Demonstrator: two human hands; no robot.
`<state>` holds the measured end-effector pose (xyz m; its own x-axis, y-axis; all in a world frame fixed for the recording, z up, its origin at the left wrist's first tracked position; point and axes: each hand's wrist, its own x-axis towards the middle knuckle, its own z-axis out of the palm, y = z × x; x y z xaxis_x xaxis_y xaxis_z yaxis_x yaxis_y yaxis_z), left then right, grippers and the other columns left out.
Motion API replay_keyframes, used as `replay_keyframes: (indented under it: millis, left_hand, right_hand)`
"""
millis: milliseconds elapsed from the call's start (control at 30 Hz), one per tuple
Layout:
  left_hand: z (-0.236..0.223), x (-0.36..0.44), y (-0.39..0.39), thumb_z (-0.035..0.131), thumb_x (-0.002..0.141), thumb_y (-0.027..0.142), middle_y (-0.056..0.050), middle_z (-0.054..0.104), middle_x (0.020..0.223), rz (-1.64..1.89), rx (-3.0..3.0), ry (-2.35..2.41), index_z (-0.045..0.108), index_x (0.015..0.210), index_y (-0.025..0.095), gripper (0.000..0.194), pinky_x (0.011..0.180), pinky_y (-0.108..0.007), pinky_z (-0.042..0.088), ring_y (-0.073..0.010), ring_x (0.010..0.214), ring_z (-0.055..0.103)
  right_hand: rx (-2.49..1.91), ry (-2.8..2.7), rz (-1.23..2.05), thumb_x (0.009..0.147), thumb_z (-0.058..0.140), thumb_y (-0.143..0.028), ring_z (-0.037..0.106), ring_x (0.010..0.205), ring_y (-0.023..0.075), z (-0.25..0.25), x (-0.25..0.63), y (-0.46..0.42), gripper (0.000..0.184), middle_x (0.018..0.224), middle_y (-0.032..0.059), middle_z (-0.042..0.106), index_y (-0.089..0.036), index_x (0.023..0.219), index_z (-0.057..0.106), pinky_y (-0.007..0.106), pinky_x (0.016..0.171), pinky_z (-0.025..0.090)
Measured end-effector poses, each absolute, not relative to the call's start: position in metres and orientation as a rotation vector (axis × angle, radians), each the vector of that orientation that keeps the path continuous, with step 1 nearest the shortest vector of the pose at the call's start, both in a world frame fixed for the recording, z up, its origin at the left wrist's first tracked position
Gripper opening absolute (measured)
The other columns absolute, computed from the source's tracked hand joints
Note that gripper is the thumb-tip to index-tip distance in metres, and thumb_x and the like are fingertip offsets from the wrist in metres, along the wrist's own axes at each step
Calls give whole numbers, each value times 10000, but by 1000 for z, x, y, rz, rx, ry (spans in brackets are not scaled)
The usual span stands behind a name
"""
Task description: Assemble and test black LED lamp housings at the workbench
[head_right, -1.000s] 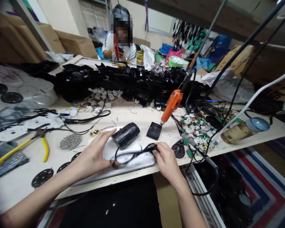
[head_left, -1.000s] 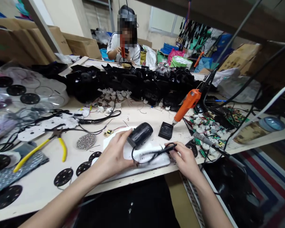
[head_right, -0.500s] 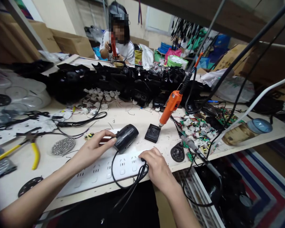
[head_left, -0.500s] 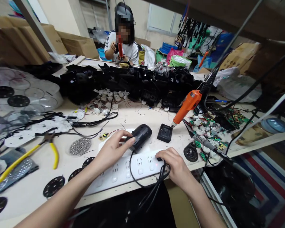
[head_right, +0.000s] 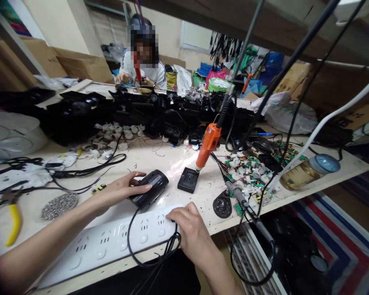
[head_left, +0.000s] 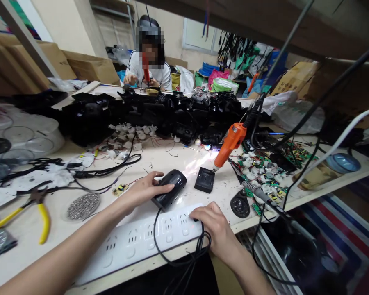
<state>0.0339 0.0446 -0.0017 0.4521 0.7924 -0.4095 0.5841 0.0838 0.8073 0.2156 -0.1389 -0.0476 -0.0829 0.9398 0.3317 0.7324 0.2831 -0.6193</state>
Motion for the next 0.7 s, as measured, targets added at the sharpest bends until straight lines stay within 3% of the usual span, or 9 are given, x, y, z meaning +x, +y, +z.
replay_keyframes:
  millis: [167,333,433,567,633,700]
  left_hand:
    - [-9,38,48,812,519,536,-126,714,964,304,1493,1225,598,1226,152,832,711,-345,463,-317,881,666]
    - [-3,35,36,797,582,471,-75,697,824,453,1186,1161,675,964,139,521,602,-282,428,-230,769,628]
    - [1,34,26,767,621,464,-30,649,721,474,1108,1100,662,864,144,416,533,-256,392,-176,646,575]
    - [5,32,11,784,641,413,-16,661,795,551,1015,1030,629,983,164,450,572,-229,415,-163,705,588]
    - [7,29,3,790,667,361,-19,676,852,614,923,965,616,1020,177,435,616,-211,429,-158,762,605]
    - [8,23,-3,738,745,379,-26,684,899,653,772,892,613,1032,188,367,656,-213,450,-159,794,619]
  right_hand:
    - [-1520,-1747,404,925,368,-59,561,934,208,-54,215,-141,431,1083,58,698,-236,1255,582,369,799,515]
    - [-1644,-1520,446,954,335,-143,639,984,189,-31,218,-138,418,1111,95,677,-205,1310,544,359,874,542]
    - [-1692,-1481,296,939,473,-275,557,1185,223,0,208,-123,397,1272,109,596,-217,1329,521,412,1025,466]
    - [-1708,-1731,384,638,819,-473,244,1428,317,23,184,-89,1059,1521,145,318,-241,1499,248,511,1130,328]
    - [-1699,-1814,473,560,855,-499,212,1435,334,22,176,-75,1170,1532,161,283,-242,1506,217,536,1136,299]
    - [-1664,-1843,533,570,852,-485,282,1404,320,18,174,-67,1125,1491,154,337,-245,1493,256,521,1135,305]
